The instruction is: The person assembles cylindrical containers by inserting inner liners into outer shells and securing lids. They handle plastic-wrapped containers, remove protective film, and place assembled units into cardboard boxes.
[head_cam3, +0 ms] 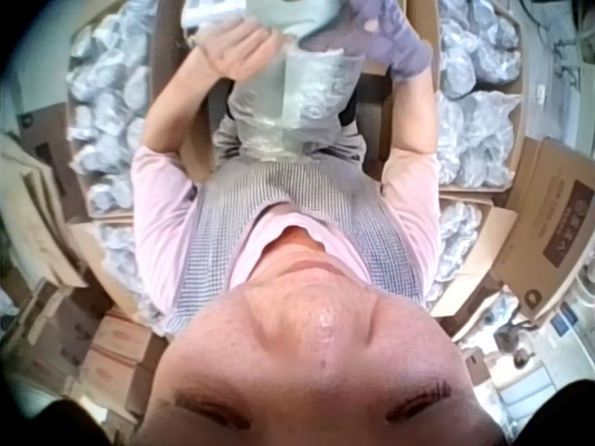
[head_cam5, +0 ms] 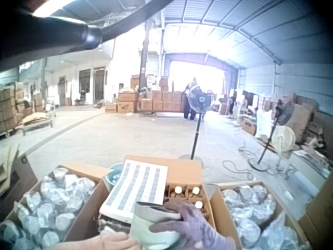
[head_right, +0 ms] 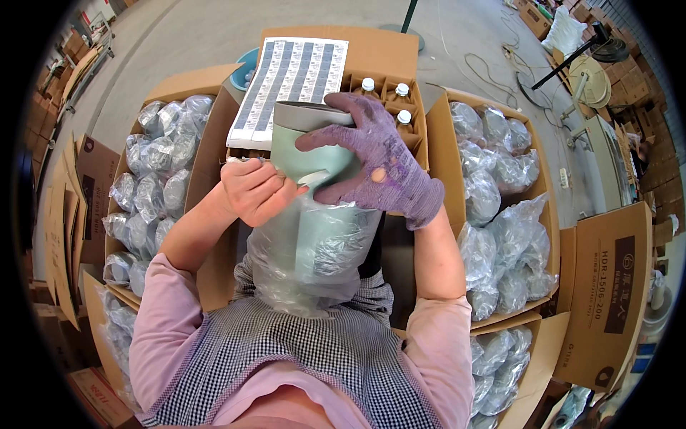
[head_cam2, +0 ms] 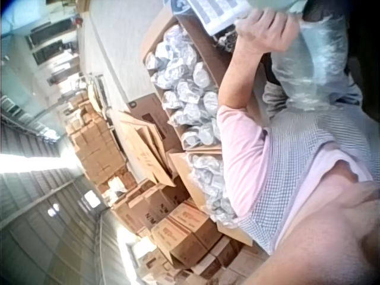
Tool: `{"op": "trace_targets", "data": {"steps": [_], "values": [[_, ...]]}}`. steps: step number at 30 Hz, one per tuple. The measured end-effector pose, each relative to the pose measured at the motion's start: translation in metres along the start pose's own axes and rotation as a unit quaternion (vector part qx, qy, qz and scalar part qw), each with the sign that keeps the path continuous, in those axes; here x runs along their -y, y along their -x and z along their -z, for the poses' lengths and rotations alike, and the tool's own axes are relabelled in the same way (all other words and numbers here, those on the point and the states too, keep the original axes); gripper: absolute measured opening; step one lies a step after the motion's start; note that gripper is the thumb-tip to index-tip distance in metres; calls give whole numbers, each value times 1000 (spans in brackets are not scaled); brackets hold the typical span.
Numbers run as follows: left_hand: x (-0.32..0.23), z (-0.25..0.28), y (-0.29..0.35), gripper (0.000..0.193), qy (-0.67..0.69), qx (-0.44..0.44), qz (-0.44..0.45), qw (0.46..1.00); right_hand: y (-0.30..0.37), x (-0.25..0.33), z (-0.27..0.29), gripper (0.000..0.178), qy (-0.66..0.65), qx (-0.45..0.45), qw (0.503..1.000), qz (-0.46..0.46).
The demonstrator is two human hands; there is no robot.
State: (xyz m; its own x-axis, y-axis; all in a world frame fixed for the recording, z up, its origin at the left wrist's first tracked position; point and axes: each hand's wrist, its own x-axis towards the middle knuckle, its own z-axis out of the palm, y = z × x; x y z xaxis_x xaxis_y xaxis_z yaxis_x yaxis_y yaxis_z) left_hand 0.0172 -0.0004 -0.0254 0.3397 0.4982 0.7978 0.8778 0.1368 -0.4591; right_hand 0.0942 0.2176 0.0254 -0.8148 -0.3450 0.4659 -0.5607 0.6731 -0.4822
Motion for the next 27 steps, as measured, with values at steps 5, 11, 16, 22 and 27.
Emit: {"op": "trace_targets", "data": {"steps": [5, 11, 16, 22, 27], "values": [[2, 3, -4, 26, -11, -7, -12, 1000, -3, 2, -7, 79, 30, -27, 999, -3], [-2, 7, -9, 26, 15, -33, -35, 999, -4, 9, -10, 81, 90, -18, 995, -32], [10, 23, -7, 8, 139, -25, 222, 965, 2, -3, -12, 82, 122, -5, 988, -91], [9, 3, 35, 19, 409, -194, 684, 572, 2, -7, -18, 71, 146, -17, 987, -71], [-13, 0, 34, 15, 349, -165, 619, 684, -5, -11, -3, 47, 77, 13, 996, -46]]}}
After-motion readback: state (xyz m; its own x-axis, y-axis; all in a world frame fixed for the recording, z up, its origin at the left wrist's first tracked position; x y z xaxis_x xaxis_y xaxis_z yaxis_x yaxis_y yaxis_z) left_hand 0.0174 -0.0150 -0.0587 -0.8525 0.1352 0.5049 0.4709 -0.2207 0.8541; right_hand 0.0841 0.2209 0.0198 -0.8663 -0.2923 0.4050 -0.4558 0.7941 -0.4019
